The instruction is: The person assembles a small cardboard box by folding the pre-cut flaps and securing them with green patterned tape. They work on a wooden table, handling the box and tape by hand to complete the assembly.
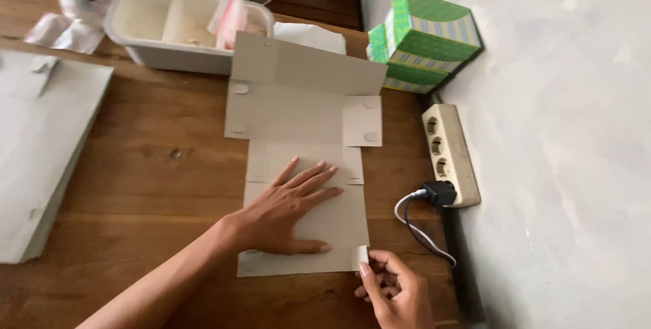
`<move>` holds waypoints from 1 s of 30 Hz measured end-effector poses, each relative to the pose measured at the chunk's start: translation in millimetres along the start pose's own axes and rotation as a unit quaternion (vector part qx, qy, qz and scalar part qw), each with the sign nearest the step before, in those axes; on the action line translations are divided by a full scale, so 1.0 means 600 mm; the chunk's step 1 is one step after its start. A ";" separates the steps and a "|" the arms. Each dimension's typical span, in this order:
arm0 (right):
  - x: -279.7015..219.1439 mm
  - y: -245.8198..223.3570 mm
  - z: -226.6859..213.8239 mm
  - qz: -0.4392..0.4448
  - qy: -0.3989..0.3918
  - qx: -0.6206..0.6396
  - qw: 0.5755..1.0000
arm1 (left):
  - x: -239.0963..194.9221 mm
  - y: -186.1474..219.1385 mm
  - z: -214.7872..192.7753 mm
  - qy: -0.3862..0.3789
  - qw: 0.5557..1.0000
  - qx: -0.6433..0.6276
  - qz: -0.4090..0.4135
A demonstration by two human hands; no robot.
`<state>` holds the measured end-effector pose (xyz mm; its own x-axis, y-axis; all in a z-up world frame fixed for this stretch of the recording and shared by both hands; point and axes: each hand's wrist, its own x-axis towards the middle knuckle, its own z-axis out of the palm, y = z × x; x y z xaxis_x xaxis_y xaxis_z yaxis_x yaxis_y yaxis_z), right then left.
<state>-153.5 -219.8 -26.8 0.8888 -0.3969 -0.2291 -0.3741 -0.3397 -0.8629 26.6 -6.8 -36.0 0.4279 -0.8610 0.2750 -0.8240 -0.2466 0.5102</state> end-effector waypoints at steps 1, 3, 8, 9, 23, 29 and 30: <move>-0.002 0.004 -0.002 -0.065 0.040 -0.041 0.996 | -0.003 0.002 0.001 0.012 1.000 0.006 0.000; -0.002 -0.028 -0.009 -0.185 0.028 -0.084 0.979 | 0.000 0.008 0.002 0.010 1.000 0.013 -0.007; 0.029 -0.069 -0.020 -0.433 -0.024 -0.173 0.884 | 0.008 0.034 0.016 0.040 0.998 0.033 -0.035; 0.039 -0.061 -0.022 -0.439 -0.040 -0.206 0.873 | 0.008 0.033 0.026 0.050 0.995 0.075 -0.041; 0.095 -0.037 -0.033 -0.364 -0.154 -0.220 0.892 | 0.001 0.037 0.021 0.069 0.990 0.122 -0.024; 0.123 0.021 -0.023 -0.375 -0.110 -0.244 0.888 | -0.023 -0.001 0.086 0.082 0.946 0.311 0.037; 0.129 0.032 -0.020 -0.405 -0.086 -0.256 0.874 | -0.020 0.009 0.074 0.061 0.980 0.169 0.080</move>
<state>-95.2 -267.2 -55.9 0.9273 0.2687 0.2606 0.3648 -0.8045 -0.4686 0.2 -17.5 -72.7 0.3074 -0.8459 0.4358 -0.9514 -0.2637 0.1592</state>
